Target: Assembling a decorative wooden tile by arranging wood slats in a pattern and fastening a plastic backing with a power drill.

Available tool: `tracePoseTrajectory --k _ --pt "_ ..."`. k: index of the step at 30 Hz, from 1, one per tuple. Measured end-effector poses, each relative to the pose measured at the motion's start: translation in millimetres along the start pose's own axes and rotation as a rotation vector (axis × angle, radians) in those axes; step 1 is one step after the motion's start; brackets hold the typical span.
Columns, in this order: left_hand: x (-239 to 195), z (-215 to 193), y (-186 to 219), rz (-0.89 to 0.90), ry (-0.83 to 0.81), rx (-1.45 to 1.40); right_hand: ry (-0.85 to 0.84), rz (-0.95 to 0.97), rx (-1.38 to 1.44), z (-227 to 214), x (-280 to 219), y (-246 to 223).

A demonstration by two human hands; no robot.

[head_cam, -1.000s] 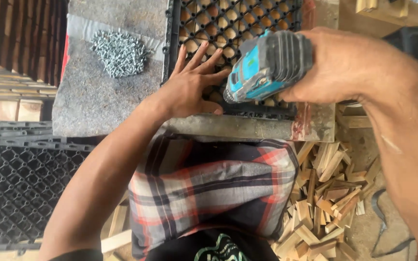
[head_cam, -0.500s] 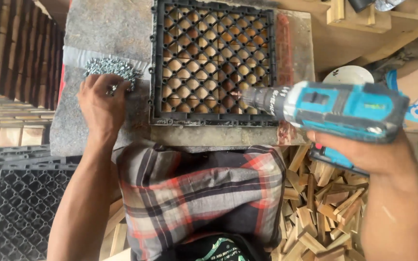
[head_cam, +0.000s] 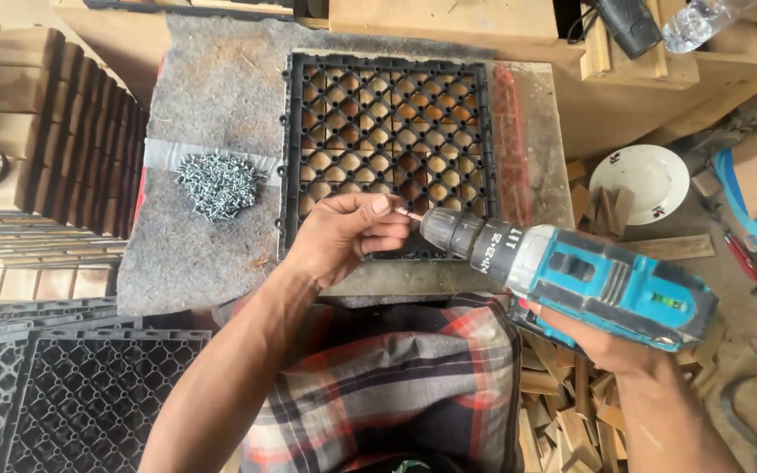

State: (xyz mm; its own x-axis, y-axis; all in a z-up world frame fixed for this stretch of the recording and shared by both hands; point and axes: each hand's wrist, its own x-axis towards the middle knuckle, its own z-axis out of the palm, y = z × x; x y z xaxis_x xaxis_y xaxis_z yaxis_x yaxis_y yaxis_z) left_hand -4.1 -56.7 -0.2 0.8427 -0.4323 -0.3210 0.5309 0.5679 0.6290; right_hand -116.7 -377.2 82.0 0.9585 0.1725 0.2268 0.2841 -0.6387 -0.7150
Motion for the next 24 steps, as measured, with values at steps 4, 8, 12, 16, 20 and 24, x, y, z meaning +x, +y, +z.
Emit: tracePoseTrajectory --k 4,8,12,16,20,24 --pt "6.6 0.3 -15.3 0.071 -0.035 -0.042 -0.036 -0.012 0.115 -6.9 0.5 -1.0" --pt "0.3 7.0 -14.0 0.054 -0.056 -0.063 -0.148 -0.06 0.38 -14.9 10.5 -7.2" --pt "-2.9 10.3 -7.7 -0.157 -0.104 0.058 -0.24 -0.064 0.63 -36.3 8.3 -16.7" --pt "-4.4 38.9 -4.9 -0.264 -0.133 0.169 -0.203 -0.081 0.246 -58.1 5.5 -37.3" --pt "7.4 80.8 -5.7 -0.178 -0.177 0.147 -0.288 -0.05 1.176 -60.1 -8.4 12.2" --pt "-4.2 134.9 17.0 -0.214 0.014 0.59 -0.038 -0.012 0.091 -63.2 -12.1 -1.9"
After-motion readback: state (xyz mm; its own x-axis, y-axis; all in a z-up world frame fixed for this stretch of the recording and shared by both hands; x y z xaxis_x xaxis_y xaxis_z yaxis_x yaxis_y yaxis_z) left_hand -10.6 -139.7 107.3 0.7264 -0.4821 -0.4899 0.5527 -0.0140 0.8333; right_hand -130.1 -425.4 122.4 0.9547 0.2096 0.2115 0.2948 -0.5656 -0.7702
